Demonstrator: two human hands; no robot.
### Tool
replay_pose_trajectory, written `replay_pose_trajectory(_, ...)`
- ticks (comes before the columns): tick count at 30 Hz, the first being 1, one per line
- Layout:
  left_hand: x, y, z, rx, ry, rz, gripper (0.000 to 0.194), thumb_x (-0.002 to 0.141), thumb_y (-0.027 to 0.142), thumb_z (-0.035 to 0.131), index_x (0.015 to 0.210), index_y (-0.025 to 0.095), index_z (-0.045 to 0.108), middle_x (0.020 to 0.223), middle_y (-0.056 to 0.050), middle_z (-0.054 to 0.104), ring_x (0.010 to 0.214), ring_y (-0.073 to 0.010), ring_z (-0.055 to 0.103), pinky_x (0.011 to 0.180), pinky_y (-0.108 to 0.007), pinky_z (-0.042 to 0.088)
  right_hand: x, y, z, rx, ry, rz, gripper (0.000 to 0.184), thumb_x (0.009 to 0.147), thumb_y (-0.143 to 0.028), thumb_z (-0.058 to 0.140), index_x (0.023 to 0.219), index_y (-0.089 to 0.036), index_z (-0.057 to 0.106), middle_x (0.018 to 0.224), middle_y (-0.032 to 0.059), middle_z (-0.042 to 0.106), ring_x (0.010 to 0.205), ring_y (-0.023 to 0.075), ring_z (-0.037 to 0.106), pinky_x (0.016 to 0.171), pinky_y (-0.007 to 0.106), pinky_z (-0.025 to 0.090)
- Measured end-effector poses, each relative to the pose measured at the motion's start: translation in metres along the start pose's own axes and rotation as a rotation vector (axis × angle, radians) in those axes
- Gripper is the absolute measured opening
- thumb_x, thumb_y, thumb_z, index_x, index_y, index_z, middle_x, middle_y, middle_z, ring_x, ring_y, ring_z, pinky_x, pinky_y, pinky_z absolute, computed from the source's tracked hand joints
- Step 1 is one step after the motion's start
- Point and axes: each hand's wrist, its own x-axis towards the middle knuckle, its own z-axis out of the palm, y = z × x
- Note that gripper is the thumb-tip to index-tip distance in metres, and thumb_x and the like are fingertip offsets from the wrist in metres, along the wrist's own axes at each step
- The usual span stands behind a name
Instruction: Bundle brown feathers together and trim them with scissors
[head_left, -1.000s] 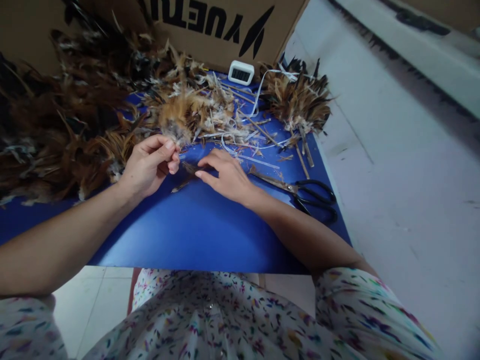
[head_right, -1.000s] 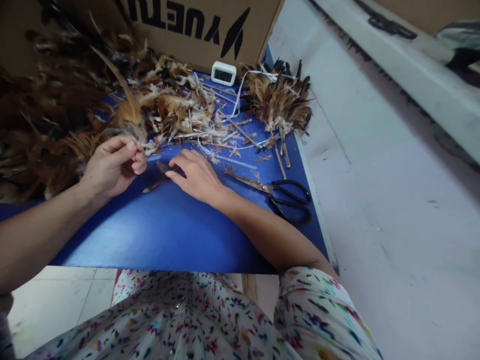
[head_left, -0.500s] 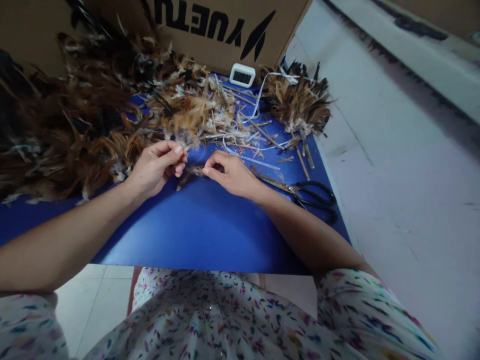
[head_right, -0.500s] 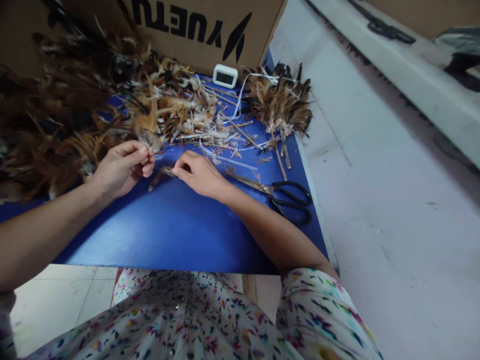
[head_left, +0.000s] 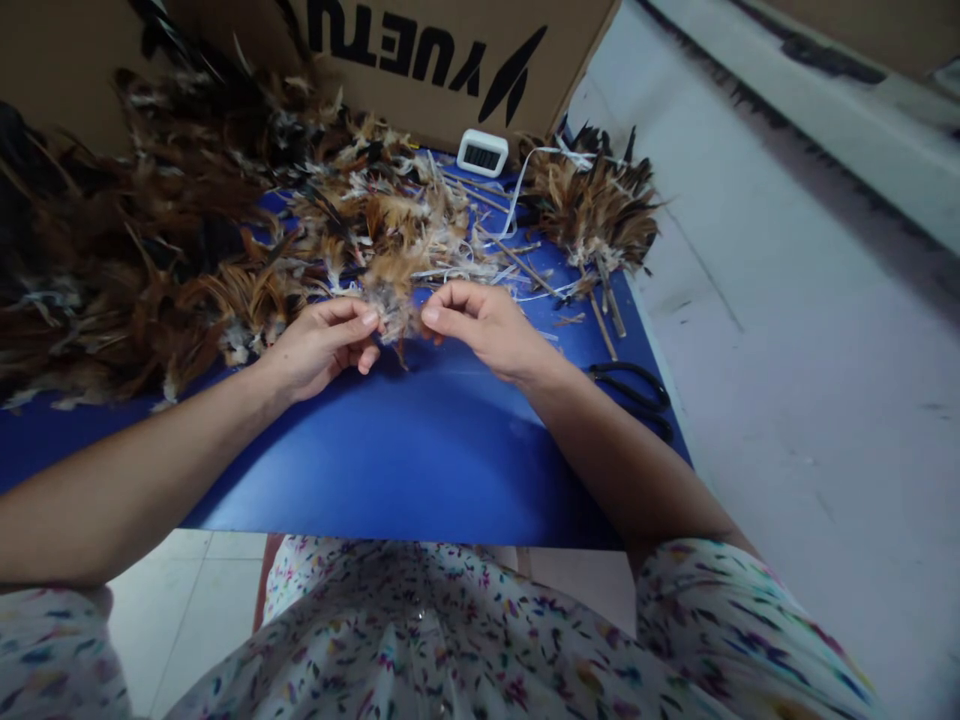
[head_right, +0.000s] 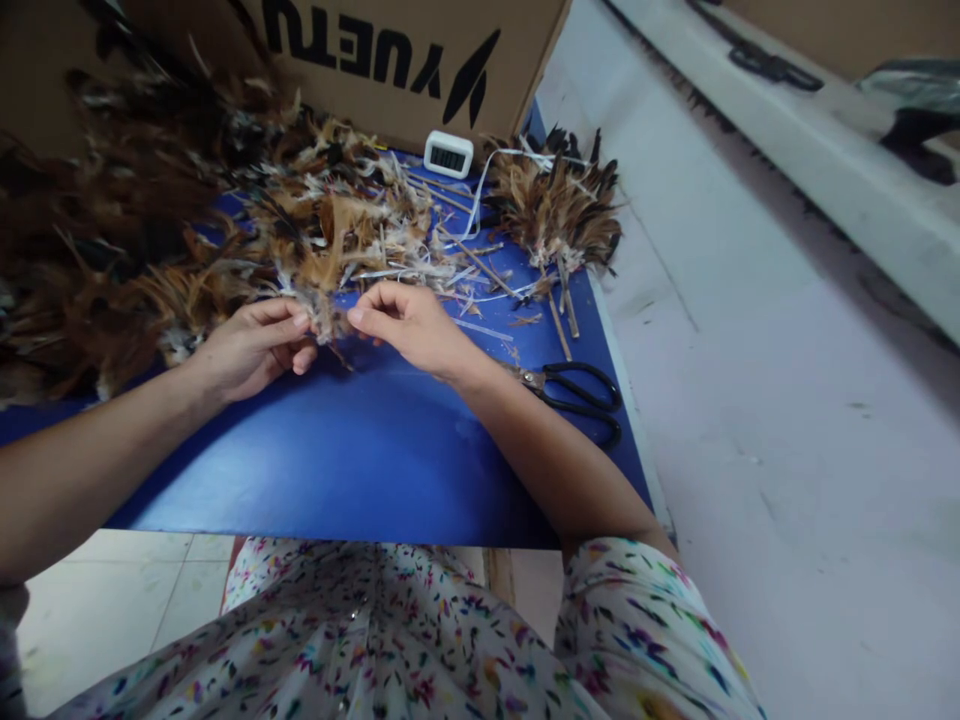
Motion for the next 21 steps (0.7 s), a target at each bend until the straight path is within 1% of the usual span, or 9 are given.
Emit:
replay_pose_trajectory(5,-0.0009,0.002,0.0003,-0.02,-0.008,-0.04,0.025,0.066,0.026,0.081,0.07,0.013,0.061,0.057,0.0,0.059,0.045,-0.0106,0.057,0.042,-0.02,0.046,0.0007,0.0029,-0.001,0.012,0.019,-0.004,0.031,0.077,-0.045,0.071,0.074,-0.016,0.058,0.07,-0.0005,0.061,0.064,0.009,0.053,0.065,0.024,0.047)
replay_pose_trajectory(7,-0.0012,0.0032,0.0005,-0.029,-0.006,-0.046,0.023,0.068,0.025,0.08,0.07,0.013,0.06,0.056,0.0,0.059,0.046,-0.0108,0.058,0.043,-0.02,0.047,0.0011,0.0035,-0.0018,0.008,0.034,-0.004,0.029,0.078,-0.043,0.07,0.074,-0.017,0.058,0.07,-0.0008,0.061,0.064,0.0088,0.053,0.064,0.024,0.047)
replay_pose_trajectory(12,-0.0014,0.0032,0.0003,-0.029,0.007,-0.04,0.021,0.069,0.025,0.078,0.071,0.013,0.061,0.071,-0.004,0.068,0.048,-0.01,0.059,0.044,-0.021,0.048,0.0019,0.0049,-0.0022,-0.003,0.077,0.003,0.027,0.079,-0.039,0.069,0.073,-0.017,0.057,0.069,-0.0012,0.06,0.062,0.0081,0.053,0.062,0.023,0.047)
replay_pose_trajectory(16,-0.0006,0.0,-0.0019,0.0,0.007,-0.026,0.019,0.07,0.025,0.078,0.073,0.012,0.064,0.077,-0.006,0.07,0.051,-0.01,0.06,0.048,-0.022,0.05,0.0015,0.0048,0.0001,0.006,0.07,0.021,0.023,0.081,-0.036,0.068,0.073,-0.016,0.057,0.068,-0.0012,0.06,0.061,0.0078,0.053,0.062,0.023,0.046)
replay_pose_trajectory(21,0.0003,-0.0018,-0.0037,0.012,-0.008,-0.022,0.017,0.07,0.026,0.078,0.072,0.012,0.067,0.065,-0.004,0.066,0.048,-0.0095,0.058,0.047,-0.021,0.049,-0.0003,0.0019,0.0033,0.006,0.052,0.043,0.023,0.079,-0.034,0.069,0.073,-0.016,0.057,0.066,-0.0015,0.061,0.061,0.0077,0.054,0.062,0.022,0.047)
